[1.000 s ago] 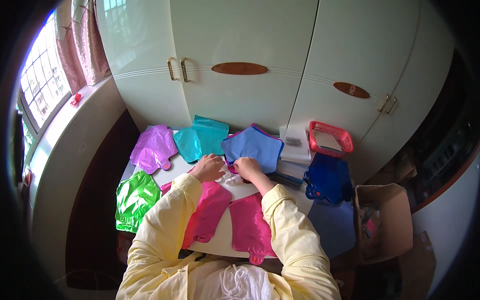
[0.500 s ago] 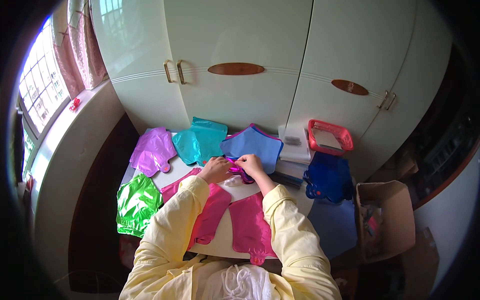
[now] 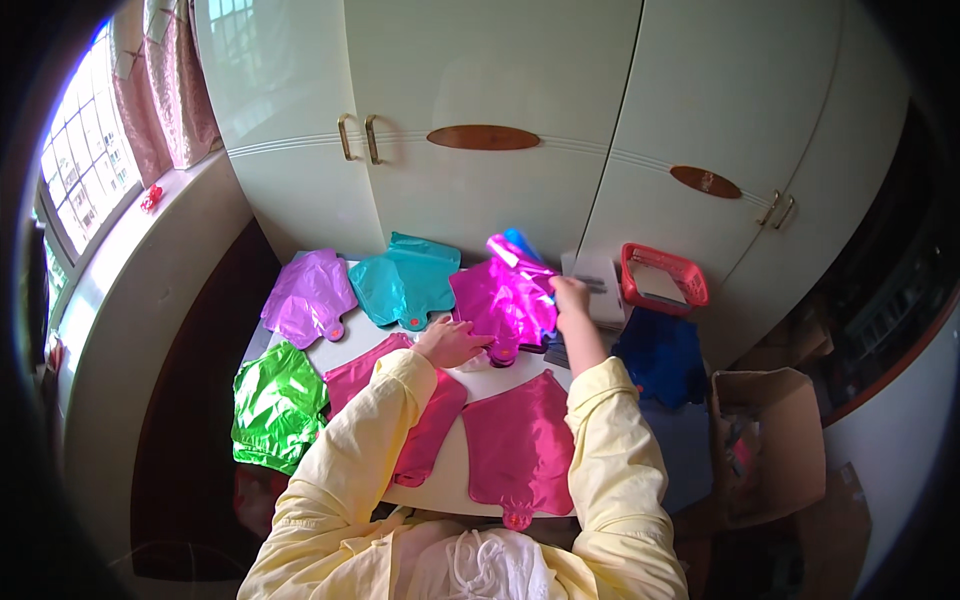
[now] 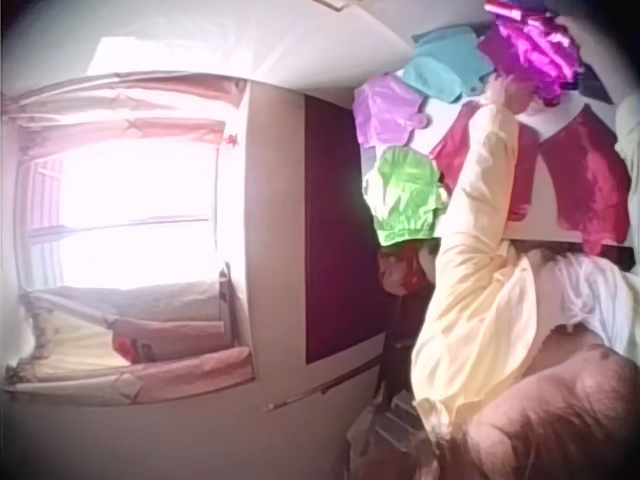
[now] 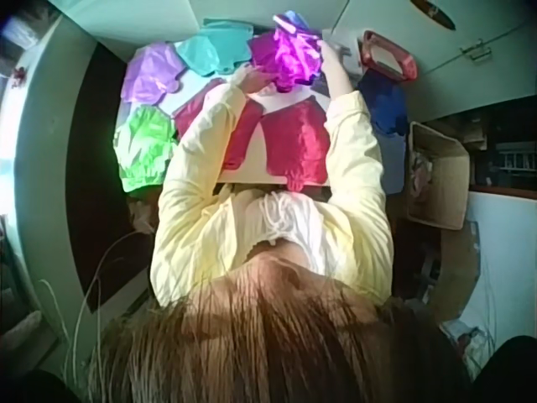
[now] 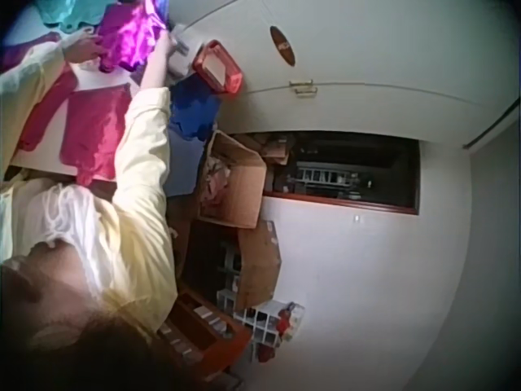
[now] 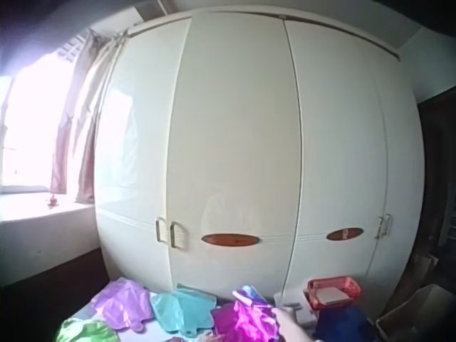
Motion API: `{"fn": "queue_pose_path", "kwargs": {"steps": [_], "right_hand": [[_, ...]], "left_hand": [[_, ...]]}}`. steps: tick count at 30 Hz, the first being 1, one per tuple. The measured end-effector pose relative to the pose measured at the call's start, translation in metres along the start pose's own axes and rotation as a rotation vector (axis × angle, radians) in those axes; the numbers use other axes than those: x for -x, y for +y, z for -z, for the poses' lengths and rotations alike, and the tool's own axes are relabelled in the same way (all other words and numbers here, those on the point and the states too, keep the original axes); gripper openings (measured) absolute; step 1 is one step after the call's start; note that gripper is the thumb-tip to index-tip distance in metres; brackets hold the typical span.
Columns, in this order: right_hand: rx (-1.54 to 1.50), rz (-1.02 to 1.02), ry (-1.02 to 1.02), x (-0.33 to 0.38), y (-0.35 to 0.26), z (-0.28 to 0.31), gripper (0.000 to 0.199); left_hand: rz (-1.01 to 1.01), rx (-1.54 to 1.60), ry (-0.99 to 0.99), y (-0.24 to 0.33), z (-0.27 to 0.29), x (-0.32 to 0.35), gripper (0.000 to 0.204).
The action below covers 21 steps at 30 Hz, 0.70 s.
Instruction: Folding star-shaped plastic balloons and placing them into retail packaging sleeves with cardboard inserts.
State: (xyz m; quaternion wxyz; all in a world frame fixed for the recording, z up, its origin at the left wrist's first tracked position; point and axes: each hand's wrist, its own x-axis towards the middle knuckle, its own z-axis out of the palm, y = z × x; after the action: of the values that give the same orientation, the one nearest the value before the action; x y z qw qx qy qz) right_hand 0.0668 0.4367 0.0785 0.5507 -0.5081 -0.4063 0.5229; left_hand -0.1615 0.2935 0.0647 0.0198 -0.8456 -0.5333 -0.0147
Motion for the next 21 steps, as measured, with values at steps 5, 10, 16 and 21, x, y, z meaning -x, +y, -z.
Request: {"fn": "queue_pose_path", "kwargs": {"steps": [5, 10, 16, 21], "right_hand": [[0.004, 0.187, 0.217, -0.018, -0.049, 0.035, 0.014], [-0.004, 0.432, 0.339, -0.022, -0.117, 0.055, 0.017], [0.414, 0.880, 0.265, 0.008, -0.178, 0.008, 0.022], [0.700, 1.056, 0.157, 0.050, -0.184, -0.077, 0.014]], "left_hand": [[0.037, 0.013, -0.026, -0.001, -0.001, 0.001, 0.039], [0.046, 0.030, -0.047, 0.002, 0.001, 0.000, 0.040], [0.079, 0.021, -0.007, 0.022, 0.025, 0.008, 0.056], [-0.195, -0.011, -0.068, 0.099, 0.048, 0.055, 0.088]]}}
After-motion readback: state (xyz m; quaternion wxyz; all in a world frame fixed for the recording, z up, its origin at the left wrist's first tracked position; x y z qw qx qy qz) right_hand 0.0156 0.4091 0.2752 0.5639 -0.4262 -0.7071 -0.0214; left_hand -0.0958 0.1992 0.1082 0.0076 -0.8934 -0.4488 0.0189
